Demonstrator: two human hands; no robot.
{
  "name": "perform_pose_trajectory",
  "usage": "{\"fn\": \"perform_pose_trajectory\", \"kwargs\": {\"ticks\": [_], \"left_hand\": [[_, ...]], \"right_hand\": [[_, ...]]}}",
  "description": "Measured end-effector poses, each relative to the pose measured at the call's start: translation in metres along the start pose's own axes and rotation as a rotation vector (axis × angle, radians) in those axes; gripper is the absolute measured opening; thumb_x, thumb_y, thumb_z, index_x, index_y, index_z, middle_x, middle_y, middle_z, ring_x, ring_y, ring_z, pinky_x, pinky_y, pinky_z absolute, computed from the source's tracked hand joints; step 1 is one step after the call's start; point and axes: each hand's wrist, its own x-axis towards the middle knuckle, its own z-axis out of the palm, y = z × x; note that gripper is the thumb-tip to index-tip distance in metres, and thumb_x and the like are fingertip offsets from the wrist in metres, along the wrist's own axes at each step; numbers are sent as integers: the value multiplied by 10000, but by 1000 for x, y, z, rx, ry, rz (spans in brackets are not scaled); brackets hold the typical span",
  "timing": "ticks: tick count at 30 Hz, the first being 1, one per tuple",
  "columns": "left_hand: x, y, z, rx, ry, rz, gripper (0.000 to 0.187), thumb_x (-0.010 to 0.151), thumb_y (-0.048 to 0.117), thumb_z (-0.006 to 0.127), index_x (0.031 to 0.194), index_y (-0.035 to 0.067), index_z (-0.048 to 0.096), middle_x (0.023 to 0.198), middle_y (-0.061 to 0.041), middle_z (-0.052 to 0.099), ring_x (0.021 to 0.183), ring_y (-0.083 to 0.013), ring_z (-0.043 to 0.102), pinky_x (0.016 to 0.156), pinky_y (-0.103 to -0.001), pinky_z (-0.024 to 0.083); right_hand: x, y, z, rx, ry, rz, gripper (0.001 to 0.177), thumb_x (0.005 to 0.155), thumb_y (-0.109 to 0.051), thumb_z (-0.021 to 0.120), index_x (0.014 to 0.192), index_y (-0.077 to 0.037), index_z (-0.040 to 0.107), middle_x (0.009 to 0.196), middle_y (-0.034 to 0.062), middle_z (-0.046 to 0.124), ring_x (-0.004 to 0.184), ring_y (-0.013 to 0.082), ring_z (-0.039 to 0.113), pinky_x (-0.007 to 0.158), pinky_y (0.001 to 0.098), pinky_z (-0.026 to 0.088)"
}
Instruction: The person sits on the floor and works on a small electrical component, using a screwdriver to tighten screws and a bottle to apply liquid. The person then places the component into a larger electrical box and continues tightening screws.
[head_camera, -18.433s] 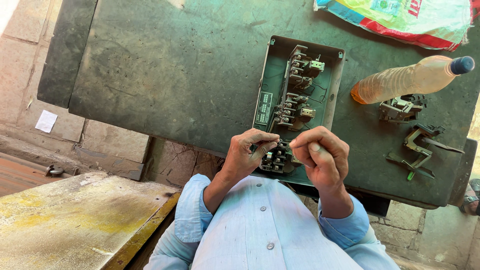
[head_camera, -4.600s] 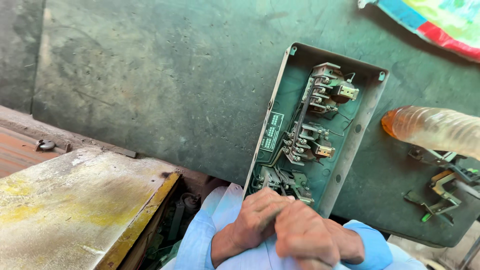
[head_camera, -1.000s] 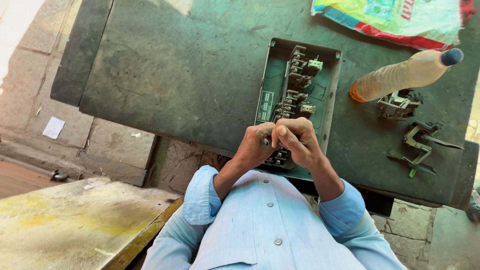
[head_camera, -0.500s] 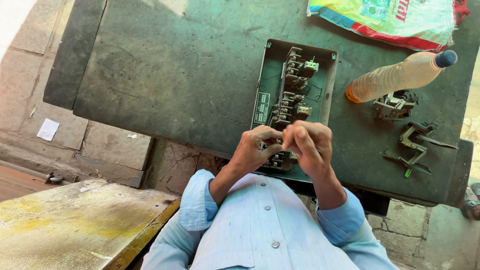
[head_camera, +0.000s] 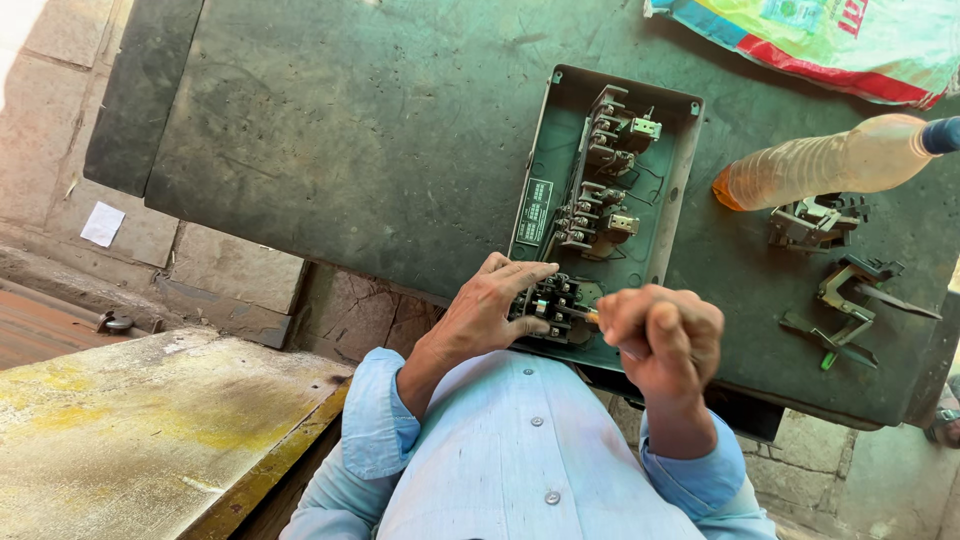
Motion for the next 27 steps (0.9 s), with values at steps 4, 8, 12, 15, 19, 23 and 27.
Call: {"fn": "perform_pose_trajectory", "kwargs": {"ticks": [4, 8, 12, 15, 19, 23, 27], "left_hand": [[-3, 3, -2, 70, -144, -17, 991, 589, 219, 938, 1466, 91, 494, 1467, -93, 551, 1153, -321, 515, 1040, -409, 447], [-3, 4, 1, 158, -169, -5, 1058, 559, 217, 944, 1487, 84, 452, 1501, -106, 495, 1176, -334, 510, 1053, -428, 412], [-4, 3, 6, 222, -131, 22, 970, 607, 164, 897, 1471, 60, 468, 1455, -141, 529, 1176, -345, 520, 1052, -429, 425], [-4, 0, 8, 187, -81, 51, 868, 633, 109, 844, 1427, 45, 501, 1409, -157, 554, 1175, -349, 537, 1061, -427, 436], [-2, -3, 11, 108, -59, 69, 794, 648, 101, 817, 1385, 40, 527, 1363, -163, 578, 1162, -352, 555, 1055, -419, 458], [1, -6, 10, 63, -34, 100, 804, 616, 112, 827, 1358, 19, 532, 1338, -188, 578, 1163, -370, 548, 1046, -431, 450], [-2, -8, 11, 43, -55, 71, 750, 708, 173, 845, 1371, 17, 530, 1354, -173, 588, 1142, -350, 557, 1030, -434, 461]], "right_hand": [[-1, 12, 0, -10, -27, 26, 535, 1127, -360, 530, 794, 45, 636, 550, -3, 417, 503, 59, 278, 523, 292, 245], [-3, 21, 4, -116, -95, 21, 537, 1124, -360, 510, 775, 24, 646, 542, -16, 415, 492, 52, 285, 508, 262, 224], [-7, 23, 5, -86, -69, 11, 516, 1130, -341, 517, 800, 37, 640, 565, -12, 416, 513, 59, 285, 529, 277, 245], [-5, 21, 3, -28, -17, 6, 496, 1125, -324, 527, 802, 36, 641, 567, -12, 444, 487, 53, 297, 514, 261, 249], [-3, 21, 10, -53, 14, -18, 480, 1133, -300, 525, 796, 19, 648, 643, 43, 566, 467, 58, 351, 519, 286, 353], [0, 26, 22, -383, -274, -211, 442, 1129, -248, 496, 894, 112, 595, 670, 63, 648, 520, 150, 595, 535, 333, 534], [-2, 17, 26, -486, -219, 12, 425, 1118, -247, 505, 776, -30, 633, 648, 29, 565, 553, 123, 524, 530, 302, 414]]}}
